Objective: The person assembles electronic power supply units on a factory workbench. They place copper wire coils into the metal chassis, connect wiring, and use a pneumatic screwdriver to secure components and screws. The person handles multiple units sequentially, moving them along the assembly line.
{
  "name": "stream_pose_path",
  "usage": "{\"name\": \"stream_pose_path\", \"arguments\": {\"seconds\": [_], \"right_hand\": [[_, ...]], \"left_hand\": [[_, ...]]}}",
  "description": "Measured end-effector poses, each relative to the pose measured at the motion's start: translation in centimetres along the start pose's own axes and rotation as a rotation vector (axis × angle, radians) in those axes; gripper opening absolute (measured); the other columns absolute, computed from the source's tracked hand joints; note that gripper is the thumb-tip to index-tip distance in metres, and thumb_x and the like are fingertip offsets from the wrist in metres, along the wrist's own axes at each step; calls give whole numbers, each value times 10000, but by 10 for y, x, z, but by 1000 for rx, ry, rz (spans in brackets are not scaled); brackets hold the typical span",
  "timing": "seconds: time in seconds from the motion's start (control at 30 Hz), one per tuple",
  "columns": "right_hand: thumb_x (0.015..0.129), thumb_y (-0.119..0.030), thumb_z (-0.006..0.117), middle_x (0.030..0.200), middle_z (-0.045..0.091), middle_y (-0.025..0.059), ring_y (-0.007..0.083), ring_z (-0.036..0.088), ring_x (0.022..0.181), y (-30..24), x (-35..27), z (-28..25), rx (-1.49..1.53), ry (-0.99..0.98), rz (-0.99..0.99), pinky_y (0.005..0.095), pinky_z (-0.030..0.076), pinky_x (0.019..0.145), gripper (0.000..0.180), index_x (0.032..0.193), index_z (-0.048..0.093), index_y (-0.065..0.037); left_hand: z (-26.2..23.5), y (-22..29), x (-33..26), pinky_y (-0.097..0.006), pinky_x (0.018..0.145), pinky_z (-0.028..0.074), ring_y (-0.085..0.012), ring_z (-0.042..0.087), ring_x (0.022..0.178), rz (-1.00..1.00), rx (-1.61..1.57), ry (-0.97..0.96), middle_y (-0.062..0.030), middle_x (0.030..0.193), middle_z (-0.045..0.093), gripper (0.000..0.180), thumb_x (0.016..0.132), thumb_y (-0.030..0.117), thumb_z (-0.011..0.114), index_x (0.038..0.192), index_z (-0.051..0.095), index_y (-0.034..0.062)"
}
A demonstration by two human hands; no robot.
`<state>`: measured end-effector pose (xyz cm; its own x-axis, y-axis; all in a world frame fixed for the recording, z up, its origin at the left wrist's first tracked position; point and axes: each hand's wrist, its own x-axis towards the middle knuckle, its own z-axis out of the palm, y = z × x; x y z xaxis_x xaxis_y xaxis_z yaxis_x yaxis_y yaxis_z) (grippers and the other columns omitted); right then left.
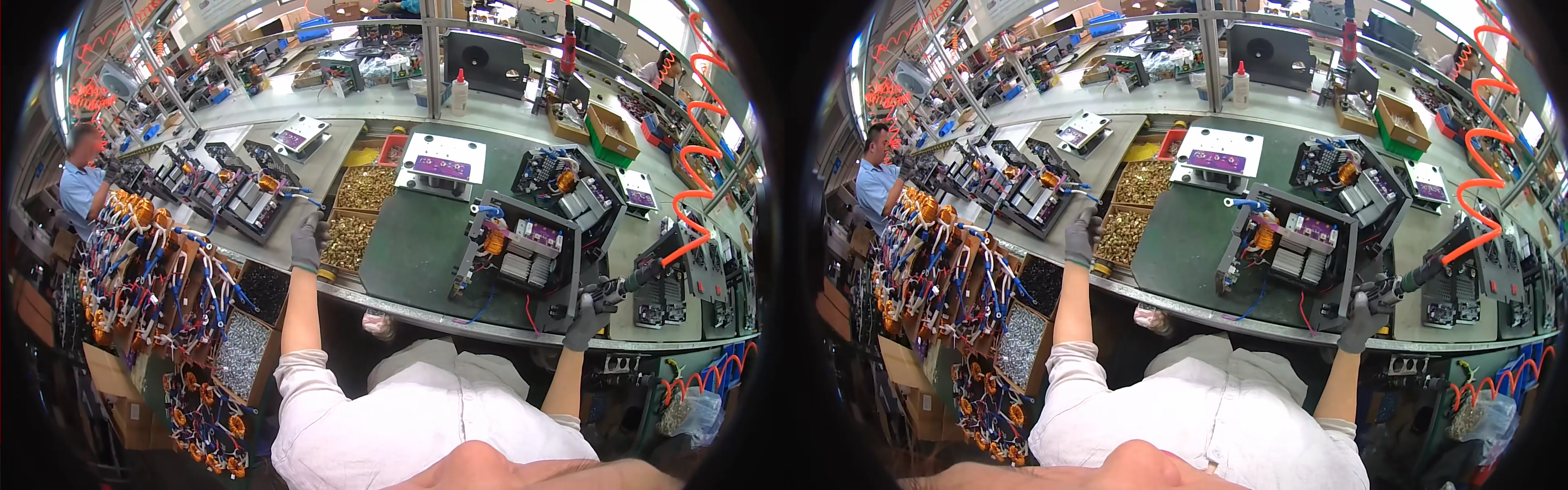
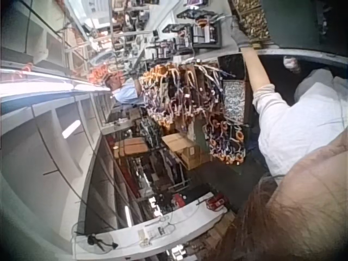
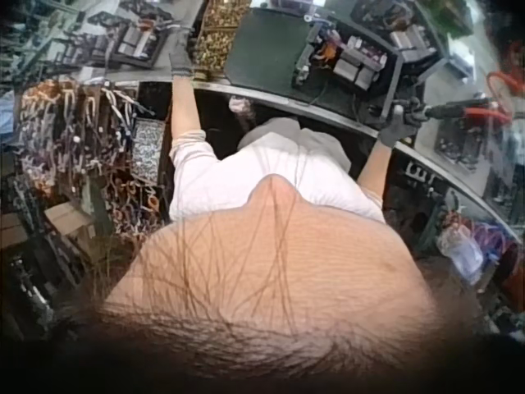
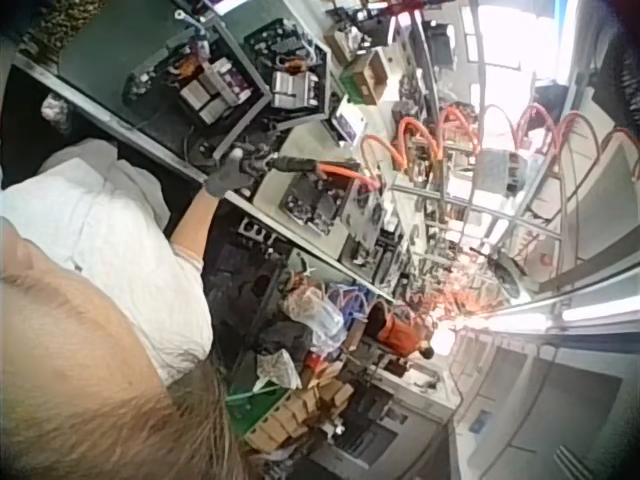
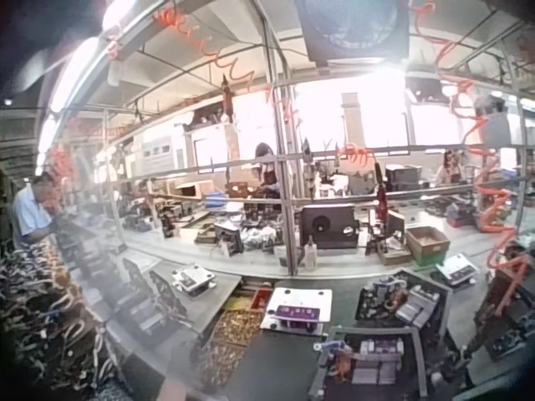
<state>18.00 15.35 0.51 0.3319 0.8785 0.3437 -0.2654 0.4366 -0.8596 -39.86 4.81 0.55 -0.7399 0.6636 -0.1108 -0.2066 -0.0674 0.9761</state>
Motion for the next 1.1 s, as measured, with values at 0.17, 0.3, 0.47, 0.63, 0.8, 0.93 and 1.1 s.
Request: {"name": "stream_pose_path", "arguments": {"seconds": [0.17,0.3,0.47,0.63,0.8,0.93,1.1], "right_hand": [[766,67,567,874,624,84,110,585,672,-8,-1,-22,-4,-43,-50,226,484,589,425,1186,546,6],[747,37,606,829,616,103,152,566,580,-90,9,19,93,-10,-262,271,452,461,351,1089,564,-31],[760,1,588,1059,626,142,236,629,855,-164,2,69,545,-165,-460,401,541,752,459,1209,556,-86],[854,-67,684,1076,586,153,223,605,735,-179,-12,98,736,-703,-386,381,518,631,437,1255,510,-63],[739,29,563,1018,581,124,179,567,721,-164,-27,104,673,-551,-437,342,497,657,516,1239,528,-91],[778,18,591,1017,598,136,203,624,743,-160,-31,102,682,-469,-466,362,539,664,485,1245,516,-89],[774,12,588,1006,588,135,180,574,696,-149,-28,102,655,-529,-579,332,514,613,455,1214,529,-84]], "left_hand": [[51,53,-74,-199,439,381,-104,551,637,-233,-592,-514,-27,813,598,277,981,272,573,1133,609,44],[99,82,-161,-156,396,286,-61,424,549,-419,-359,-776,-13,724,492,282,953,284,575,1046,626,23],[185,74,-232,-181,414,289,-55,410,547,-638,-296,-987,-11,751,551,332,978,310,554,1090,601,1],[237,42,-242,-175,409,317,-64,435,571,-835,-642,-1105,11,802,595,330,1039,321,470,1130,582,25],[244,35,-251,-179,414,356,-76,461,580,-831,-786,-1120,0,827,619,334,1032,329,487,1131,581,24],[249,34,-257,-183,423,364,-86,479,589,-869,-820,-1040,-6,835,623,320,1035,310,486,1129,582,20],[261,38,-266,-177,426,340,-80,475,607,-864,-795,-929,-11,815,618,286,1039,286,481,1128,586,35]]}}
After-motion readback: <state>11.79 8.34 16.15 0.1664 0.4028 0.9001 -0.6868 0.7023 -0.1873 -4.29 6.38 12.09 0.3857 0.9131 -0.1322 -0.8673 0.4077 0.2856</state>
